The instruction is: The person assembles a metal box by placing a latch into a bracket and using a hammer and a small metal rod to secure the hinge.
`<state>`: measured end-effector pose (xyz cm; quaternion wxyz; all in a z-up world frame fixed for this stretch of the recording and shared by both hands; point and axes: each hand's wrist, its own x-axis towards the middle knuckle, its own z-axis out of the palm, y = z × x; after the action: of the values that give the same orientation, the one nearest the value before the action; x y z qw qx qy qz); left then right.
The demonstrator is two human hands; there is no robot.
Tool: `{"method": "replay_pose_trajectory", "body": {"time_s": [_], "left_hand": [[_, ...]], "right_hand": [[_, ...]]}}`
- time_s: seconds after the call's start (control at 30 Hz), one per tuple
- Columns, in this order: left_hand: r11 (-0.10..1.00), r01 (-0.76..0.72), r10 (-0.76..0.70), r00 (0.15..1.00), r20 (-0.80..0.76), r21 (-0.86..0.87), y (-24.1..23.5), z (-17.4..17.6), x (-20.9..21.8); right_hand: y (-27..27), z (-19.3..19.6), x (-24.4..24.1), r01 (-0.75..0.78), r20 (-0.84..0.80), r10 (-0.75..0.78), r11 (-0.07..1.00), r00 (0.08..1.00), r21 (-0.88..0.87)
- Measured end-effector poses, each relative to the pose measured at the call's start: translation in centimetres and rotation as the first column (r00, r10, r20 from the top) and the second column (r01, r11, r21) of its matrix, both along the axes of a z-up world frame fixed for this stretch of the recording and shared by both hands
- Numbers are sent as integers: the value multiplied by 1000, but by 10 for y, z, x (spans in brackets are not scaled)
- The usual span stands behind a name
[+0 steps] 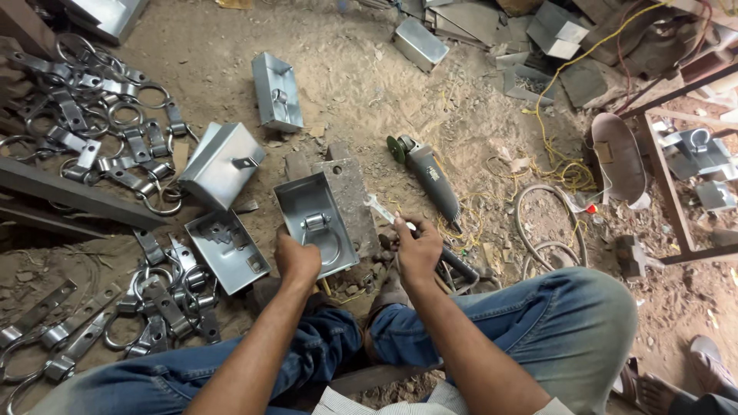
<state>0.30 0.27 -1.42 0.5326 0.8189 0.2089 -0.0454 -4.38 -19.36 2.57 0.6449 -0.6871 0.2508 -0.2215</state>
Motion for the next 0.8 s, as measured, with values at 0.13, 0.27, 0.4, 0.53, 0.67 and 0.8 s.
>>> {"method": "replay_pose_trajectory", "body": {"time_s": [0.13,0.27,0.4,0.53,0.67,0.8], "left_hand": [[1000,-5,4,999,44,28,2,-8,1],[999,14,-12,997,-73,37,6,-10,2],[999,-27,25,997,-68,-30,12,-4,5],[998,-53,54,998,17,-46,21,6,9],[979,-10,-18,990,-140,-202,34,38,6],[772,-18,-90,987,-136,-635,44,92,-9]], "right_hand": [[5,-25,-2,-77,-92,99,973,991,218],[7,-29,-5,-218,-186,174,943,967,-252],[6,-19,-5,-320,-160,278,780,947,-538],[5,23,-10,-413,-370,270,821,889,-394],[8,71,-10,-381,-340,267,863,902,-331],[9,121,-19,-39,145,599,284,787,-958]]}}
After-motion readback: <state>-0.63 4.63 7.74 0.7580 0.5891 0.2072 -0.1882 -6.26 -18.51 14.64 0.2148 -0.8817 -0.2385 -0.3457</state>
